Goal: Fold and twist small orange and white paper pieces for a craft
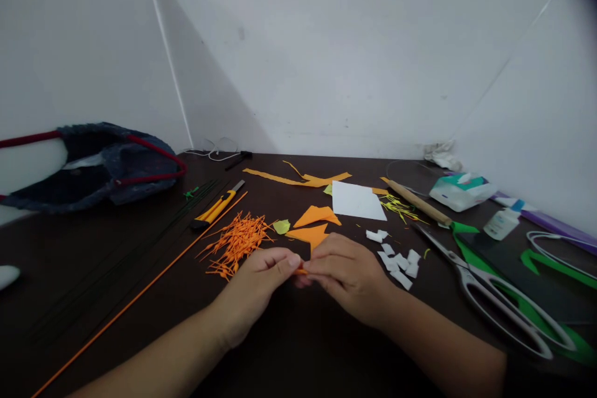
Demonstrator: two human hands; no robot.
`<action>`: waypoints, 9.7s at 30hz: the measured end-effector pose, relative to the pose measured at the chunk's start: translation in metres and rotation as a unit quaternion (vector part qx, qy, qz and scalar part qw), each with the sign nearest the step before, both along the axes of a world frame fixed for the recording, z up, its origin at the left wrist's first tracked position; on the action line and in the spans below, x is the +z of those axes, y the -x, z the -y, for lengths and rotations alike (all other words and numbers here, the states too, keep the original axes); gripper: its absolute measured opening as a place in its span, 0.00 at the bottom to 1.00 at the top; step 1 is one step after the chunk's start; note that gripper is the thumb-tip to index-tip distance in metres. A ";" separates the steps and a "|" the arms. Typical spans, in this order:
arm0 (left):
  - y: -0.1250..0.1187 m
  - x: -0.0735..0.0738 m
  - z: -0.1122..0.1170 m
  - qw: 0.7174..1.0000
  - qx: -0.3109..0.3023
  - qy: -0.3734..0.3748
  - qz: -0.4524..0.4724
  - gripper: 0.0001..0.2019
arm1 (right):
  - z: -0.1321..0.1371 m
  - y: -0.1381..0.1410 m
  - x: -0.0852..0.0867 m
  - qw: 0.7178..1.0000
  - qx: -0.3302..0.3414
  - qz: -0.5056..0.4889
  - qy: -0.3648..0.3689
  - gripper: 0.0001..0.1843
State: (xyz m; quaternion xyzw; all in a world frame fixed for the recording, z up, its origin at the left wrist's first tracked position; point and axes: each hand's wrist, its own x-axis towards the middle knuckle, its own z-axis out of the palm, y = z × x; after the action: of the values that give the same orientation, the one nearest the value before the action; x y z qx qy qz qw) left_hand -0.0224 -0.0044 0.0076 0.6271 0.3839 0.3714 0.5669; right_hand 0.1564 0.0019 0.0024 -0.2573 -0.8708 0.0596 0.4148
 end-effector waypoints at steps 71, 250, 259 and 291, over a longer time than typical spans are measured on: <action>0.005 -0.001 -0.008 0.960 -0.006 -0.148 -0.239 0.08 | -0.001 0.007 -0.010 0.990 -0.028 -0.037 0.137 0.06; -0.008 -0.012 -0.001 0.970 0.136 -0.128 -0.158 0.06 | 0.003 0.025 -0.018 0.756 0.002 -0.394 0.523 0.05; -0.012 -0.009 -0.001 0.952 0.132 -0.192 -0.198 0.04 | 0.005 0.030 -0.014 0.687 0.015 -0.486 0.540 0.03; -0.004 -0.007 -0.004 0.950 0.092 -0.209 -0.214 0.05 | -0.005 0.004 -0.002 0.963 -0.044 -0.108 0.244 0.05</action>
State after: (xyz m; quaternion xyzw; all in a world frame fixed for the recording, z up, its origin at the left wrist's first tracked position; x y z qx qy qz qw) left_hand -0.0185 -0.0002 0.0007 0.7583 0.4658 0.3509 0.2914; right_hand 0.1523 0.0073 0.0007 -0.3806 -0.7679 0.2796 0.4328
